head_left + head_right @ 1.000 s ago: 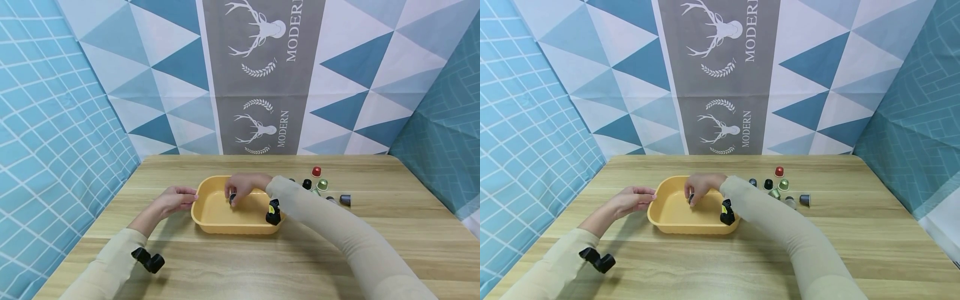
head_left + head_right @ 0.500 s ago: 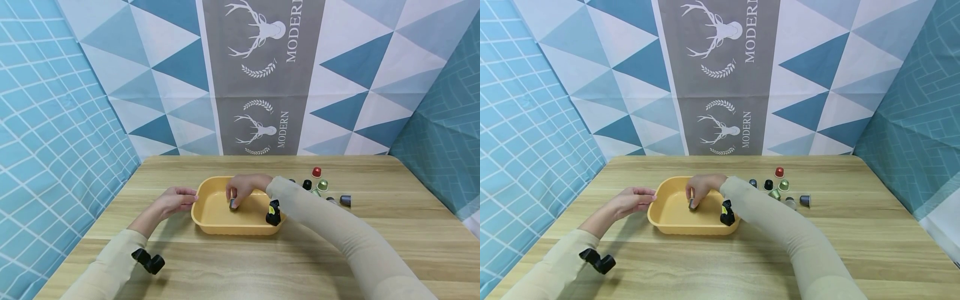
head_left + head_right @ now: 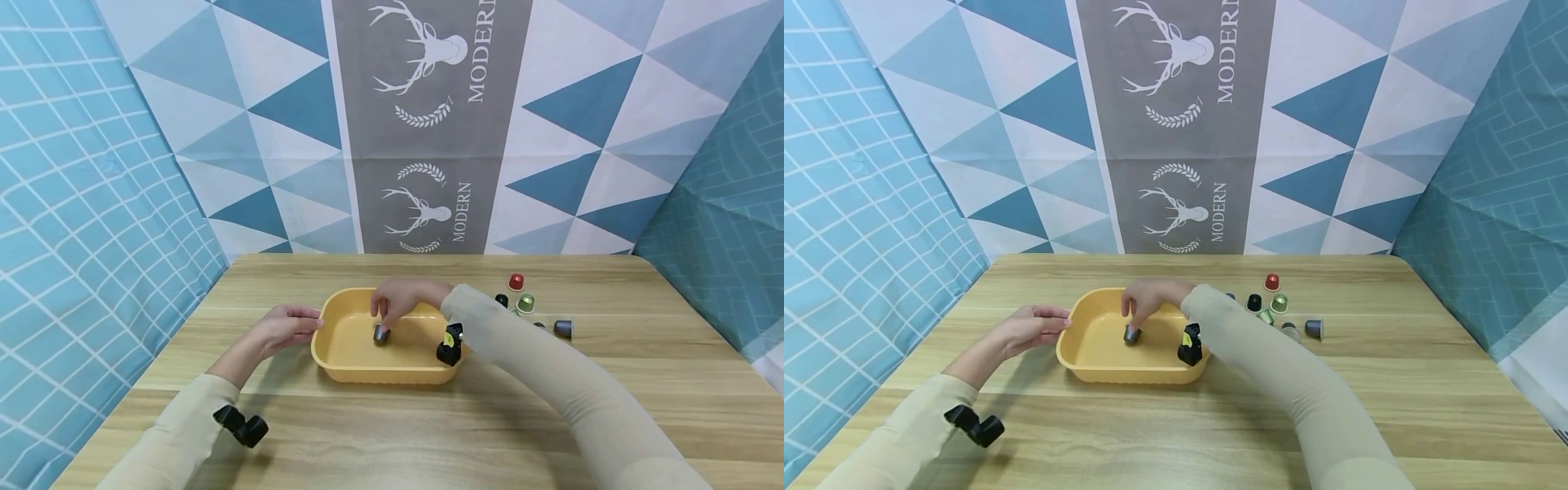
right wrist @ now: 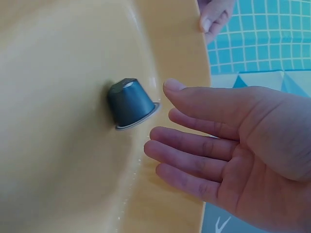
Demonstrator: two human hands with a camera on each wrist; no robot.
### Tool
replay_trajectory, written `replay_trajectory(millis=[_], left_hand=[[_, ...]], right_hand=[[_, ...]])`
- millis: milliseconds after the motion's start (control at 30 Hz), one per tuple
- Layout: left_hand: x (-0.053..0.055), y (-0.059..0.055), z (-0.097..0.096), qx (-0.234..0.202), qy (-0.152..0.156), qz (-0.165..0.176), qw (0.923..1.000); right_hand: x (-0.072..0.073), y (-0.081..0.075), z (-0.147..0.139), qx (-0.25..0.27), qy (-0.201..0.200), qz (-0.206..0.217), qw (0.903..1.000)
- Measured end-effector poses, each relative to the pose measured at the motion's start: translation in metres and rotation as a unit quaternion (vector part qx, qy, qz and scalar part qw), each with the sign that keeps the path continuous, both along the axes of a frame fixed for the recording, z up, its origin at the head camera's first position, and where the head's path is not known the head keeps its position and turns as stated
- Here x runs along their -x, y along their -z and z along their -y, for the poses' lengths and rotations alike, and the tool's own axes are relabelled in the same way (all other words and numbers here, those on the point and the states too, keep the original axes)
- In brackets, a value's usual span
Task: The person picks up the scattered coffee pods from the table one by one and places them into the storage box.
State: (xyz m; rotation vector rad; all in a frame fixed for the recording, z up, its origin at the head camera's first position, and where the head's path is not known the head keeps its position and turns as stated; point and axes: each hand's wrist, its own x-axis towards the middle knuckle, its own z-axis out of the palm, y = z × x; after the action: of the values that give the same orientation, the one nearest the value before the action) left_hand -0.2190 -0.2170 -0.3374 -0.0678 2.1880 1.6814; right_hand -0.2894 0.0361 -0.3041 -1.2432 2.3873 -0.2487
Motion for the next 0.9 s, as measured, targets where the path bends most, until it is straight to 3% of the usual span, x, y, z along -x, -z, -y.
replay_trajectory(millis=[233,500,900], left_hand=[[0.001,0.003,0.002,-0.018,0.004,-0.001,0.9998],[0.002,0.004,0.003,-0.007,0.005,-0.003,1.0000],[0.002,0.003,0.003,-0.006,0.005,0.000,1.0000]], right_hand=[[-0.002,-0.007,-0.006,0.030,0.002,0.000,0.9995],[-0.008,-0.013,-0.018,0.075,0.009,-0.035,0.9965],[-0.014,0.001,-0.035,0.153,-0.013,-0.100,0.9830]])
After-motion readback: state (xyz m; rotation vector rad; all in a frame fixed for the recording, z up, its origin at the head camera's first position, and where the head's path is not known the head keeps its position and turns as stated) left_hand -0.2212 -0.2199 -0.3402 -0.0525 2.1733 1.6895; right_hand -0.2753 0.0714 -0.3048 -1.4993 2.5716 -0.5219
